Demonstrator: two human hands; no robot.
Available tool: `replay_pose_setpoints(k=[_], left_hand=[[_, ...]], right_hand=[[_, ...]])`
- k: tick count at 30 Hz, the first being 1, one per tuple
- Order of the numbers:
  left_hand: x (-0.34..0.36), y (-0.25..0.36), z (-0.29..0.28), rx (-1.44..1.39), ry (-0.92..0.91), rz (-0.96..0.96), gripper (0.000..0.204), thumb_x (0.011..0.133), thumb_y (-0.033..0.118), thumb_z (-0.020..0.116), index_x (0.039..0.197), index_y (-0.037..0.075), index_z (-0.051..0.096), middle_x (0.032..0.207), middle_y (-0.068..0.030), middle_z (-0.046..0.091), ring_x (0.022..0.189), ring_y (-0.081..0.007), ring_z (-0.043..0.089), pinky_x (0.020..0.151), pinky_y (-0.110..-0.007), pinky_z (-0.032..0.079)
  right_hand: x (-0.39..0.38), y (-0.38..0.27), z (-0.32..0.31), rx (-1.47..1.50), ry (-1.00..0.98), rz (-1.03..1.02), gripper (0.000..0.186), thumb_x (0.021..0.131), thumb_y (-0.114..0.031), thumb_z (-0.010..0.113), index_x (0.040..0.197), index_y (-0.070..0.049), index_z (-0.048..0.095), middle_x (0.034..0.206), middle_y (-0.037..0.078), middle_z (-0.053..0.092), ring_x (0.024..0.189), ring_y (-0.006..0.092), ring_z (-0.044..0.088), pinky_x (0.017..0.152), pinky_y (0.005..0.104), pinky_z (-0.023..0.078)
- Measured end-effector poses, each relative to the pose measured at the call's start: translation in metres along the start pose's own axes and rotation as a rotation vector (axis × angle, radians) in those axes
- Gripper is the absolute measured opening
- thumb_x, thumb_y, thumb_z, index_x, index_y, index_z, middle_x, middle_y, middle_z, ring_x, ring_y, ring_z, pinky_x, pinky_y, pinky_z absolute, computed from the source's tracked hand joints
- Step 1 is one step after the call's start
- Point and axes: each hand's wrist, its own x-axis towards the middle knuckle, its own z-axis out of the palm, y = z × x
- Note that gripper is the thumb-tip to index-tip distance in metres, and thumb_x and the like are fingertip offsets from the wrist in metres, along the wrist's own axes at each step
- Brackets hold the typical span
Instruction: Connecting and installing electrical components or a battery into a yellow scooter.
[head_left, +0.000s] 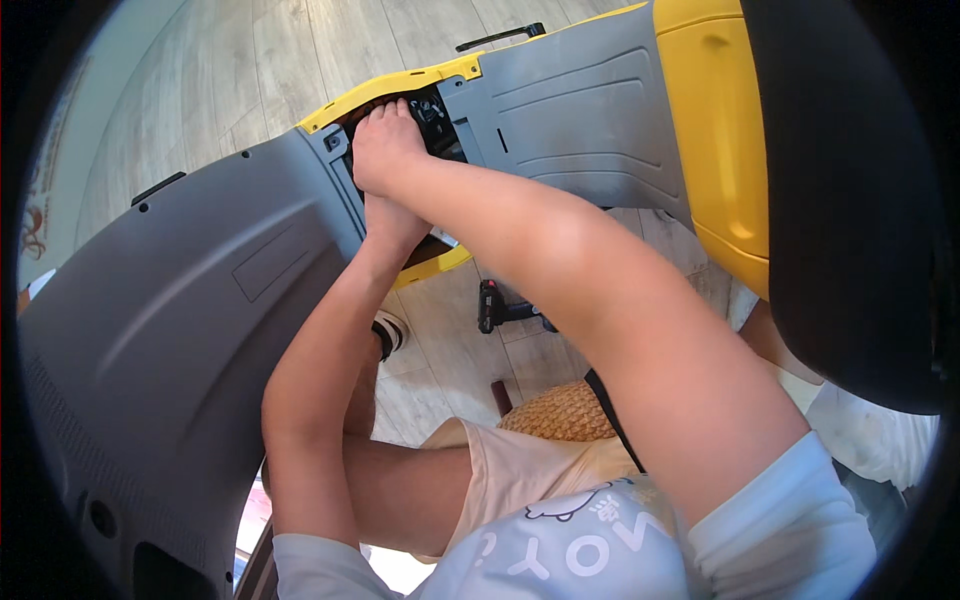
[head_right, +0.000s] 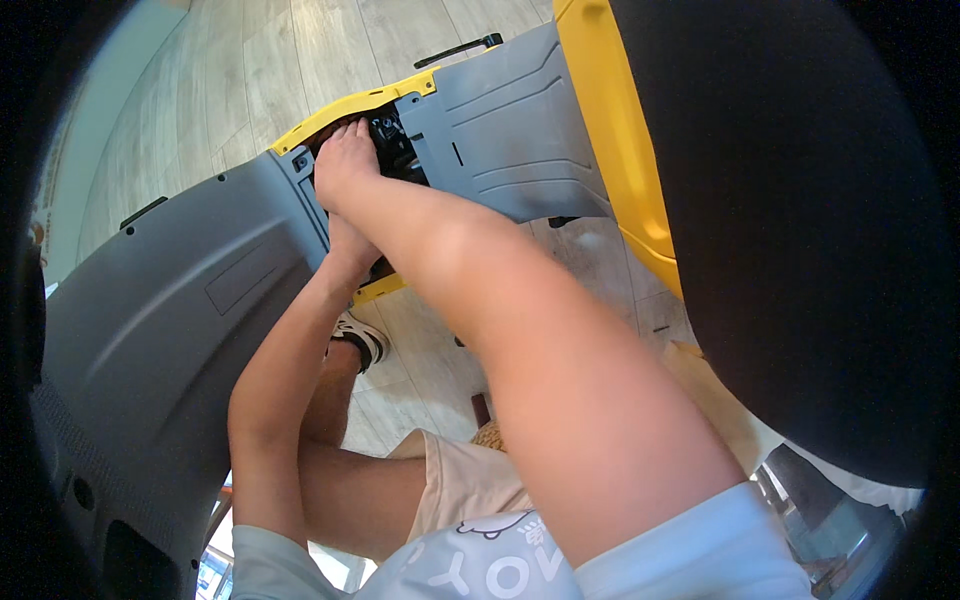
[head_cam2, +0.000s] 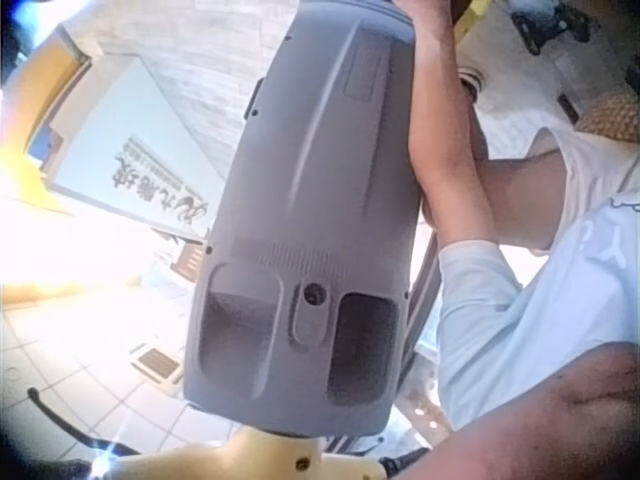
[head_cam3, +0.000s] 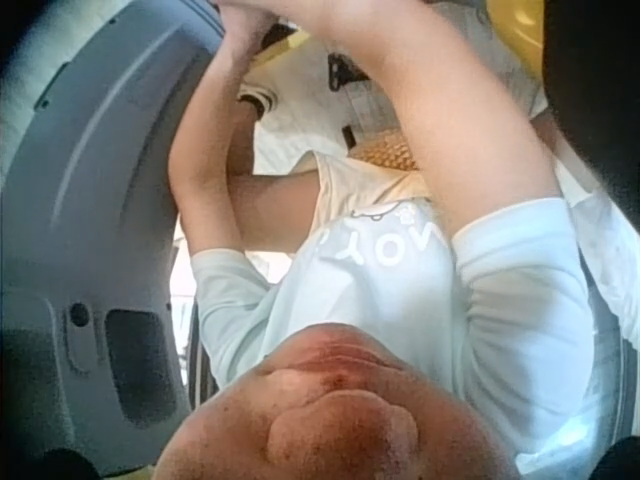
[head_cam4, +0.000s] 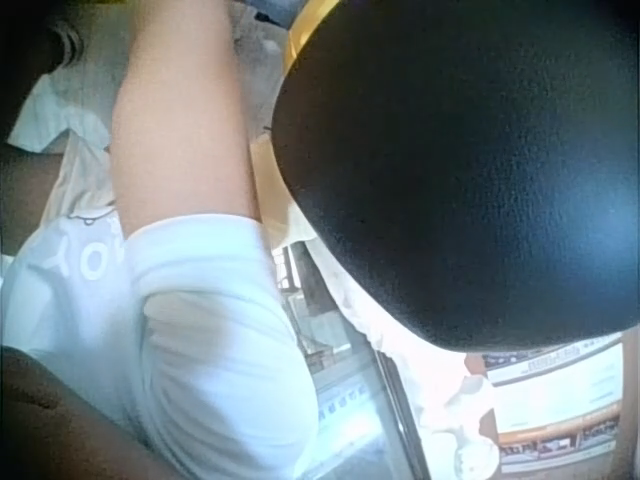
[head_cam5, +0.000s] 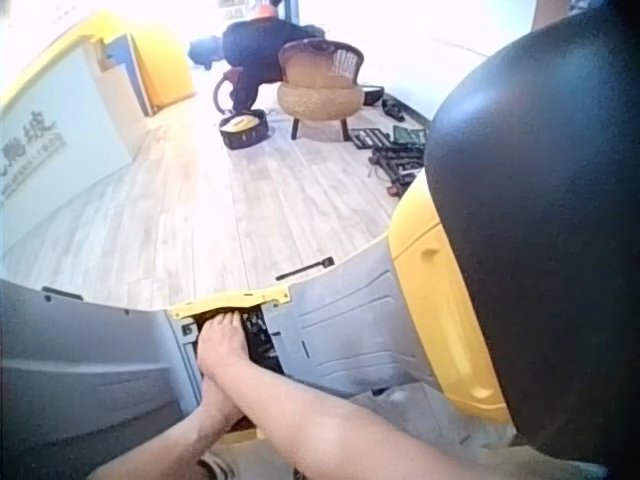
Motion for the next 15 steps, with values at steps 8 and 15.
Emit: replay_pose_setpoints(k=[8,15], left_hand=[[0.004,-0.003,-0.01,0.162,-0.165,-0.037,0.071,0.088,0.034,0.061,0.149,0.007,0.036,0.154,-0.0191,0.035,0.144,-0.0368,0.03,0.117,-0.047,0.025],[0.014,0.002,-0.009,0.588,-0.099,0.039,0.074,0.09,0.032,0.056,0.154,0.007,0.03,0.16,-0.0194,0.024,0.147,-0.0438,0.022,0.117,-0.052,0.025]], right_hand=[[-0.025,0.01,0.02,0.265,0.317,-0.092,0.05,0.091,-0.025,0.051,0.123,0.013,0.056,0.129,0.031,0.054,0.128,0.041,0.049,0.114,0.0473,0.032],[-0.061,0.031,0.041,0.385,0.497,-0.141,0.071,0.098,-0.04,0.04,0.141,0.016,0.037,0.147,0.037,0.036,0.142,0.0485,0.03,0.12,0.0473,0.023]])
